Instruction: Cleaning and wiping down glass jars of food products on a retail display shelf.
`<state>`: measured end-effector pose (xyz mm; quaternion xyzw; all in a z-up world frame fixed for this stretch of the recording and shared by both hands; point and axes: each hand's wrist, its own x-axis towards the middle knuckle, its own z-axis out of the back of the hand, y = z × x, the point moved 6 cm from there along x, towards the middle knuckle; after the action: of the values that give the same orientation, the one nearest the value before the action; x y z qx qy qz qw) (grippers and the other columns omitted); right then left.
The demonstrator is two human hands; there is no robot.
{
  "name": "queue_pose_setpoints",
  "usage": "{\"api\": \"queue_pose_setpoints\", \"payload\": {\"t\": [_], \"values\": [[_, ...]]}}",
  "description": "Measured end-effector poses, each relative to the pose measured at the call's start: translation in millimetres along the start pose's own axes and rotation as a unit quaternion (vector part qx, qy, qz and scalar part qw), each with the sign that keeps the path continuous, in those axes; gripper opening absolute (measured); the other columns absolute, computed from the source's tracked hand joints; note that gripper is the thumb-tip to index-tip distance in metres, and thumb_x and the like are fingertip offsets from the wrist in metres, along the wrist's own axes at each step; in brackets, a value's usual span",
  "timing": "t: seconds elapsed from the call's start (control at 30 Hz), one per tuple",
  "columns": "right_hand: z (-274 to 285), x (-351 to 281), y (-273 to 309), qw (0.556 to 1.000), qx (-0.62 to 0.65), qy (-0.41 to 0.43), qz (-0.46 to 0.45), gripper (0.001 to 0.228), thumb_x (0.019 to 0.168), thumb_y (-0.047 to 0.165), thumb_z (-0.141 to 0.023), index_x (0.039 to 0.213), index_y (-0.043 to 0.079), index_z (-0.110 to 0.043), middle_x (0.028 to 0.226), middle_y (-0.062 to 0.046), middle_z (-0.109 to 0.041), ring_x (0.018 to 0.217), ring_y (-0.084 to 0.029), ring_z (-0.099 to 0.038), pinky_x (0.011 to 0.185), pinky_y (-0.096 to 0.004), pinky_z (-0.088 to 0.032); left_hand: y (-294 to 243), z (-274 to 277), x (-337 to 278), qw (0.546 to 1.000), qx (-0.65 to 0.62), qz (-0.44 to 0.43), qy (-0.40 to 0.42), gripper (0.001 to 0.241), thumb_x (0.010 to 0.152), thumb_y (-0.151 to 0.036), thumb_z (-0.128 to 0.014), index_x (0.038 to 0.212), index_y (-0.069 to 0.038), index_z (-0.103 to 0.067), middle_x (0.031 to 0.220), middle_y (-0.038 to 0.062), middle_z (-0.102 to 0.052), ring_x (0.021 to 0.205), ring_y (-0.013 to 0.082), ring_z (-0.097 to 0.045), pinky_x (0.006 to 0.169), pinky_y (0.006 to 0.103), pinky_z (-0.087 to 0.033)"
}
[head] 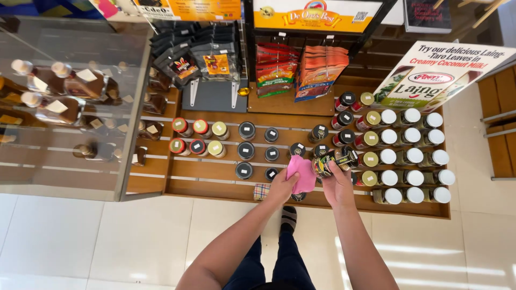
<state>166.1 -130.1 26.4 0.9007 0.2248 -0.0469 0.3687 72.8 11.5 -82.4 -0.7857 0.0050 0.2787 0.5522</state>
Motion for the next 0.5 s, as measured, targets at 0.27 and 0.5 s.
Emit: {"api": "queue_pose_setpoints", "payload": {"t": [0.27,0.5], "values": [[69.4,53.2,-34.6,0.998,-0.033,-0.023,-0.051,0.044,0.093,0.005,-0.07,0.131,0.019,-0.053,0.126,-0.003,-0.063,0.115,-0.025,-0.063,0.09,-0.048,-0.056,80.1,4.6,70.1,0.95,0.313,0.01,-0.011,0.038,0.091,-0.031,-0.074,0.116,-0.003,-0.07,0.102,0.021,-0.075,0.096,0.0357,-0.072,0.086,0.0432,-0.056],[115.6,81.0,-80.6,0.993,-0.057,-0.016,-0.101,0.045,0.093,0.003,-0.071,0.132,0.017,-0.055,0.118,-0.003,-0.063,0.108,-0.023,-0.063,0.089,-0.047,-0.055,64.6,15.5,62.1,0.945,0.307,-0.038,-0.108,0.055,0.077,-0.03,-0.082,0.122,-0.005,-0.063,0.105,0.019,-0.073,0.098,0.035,-0.072,0.085,0.0436,-0.057]]}}
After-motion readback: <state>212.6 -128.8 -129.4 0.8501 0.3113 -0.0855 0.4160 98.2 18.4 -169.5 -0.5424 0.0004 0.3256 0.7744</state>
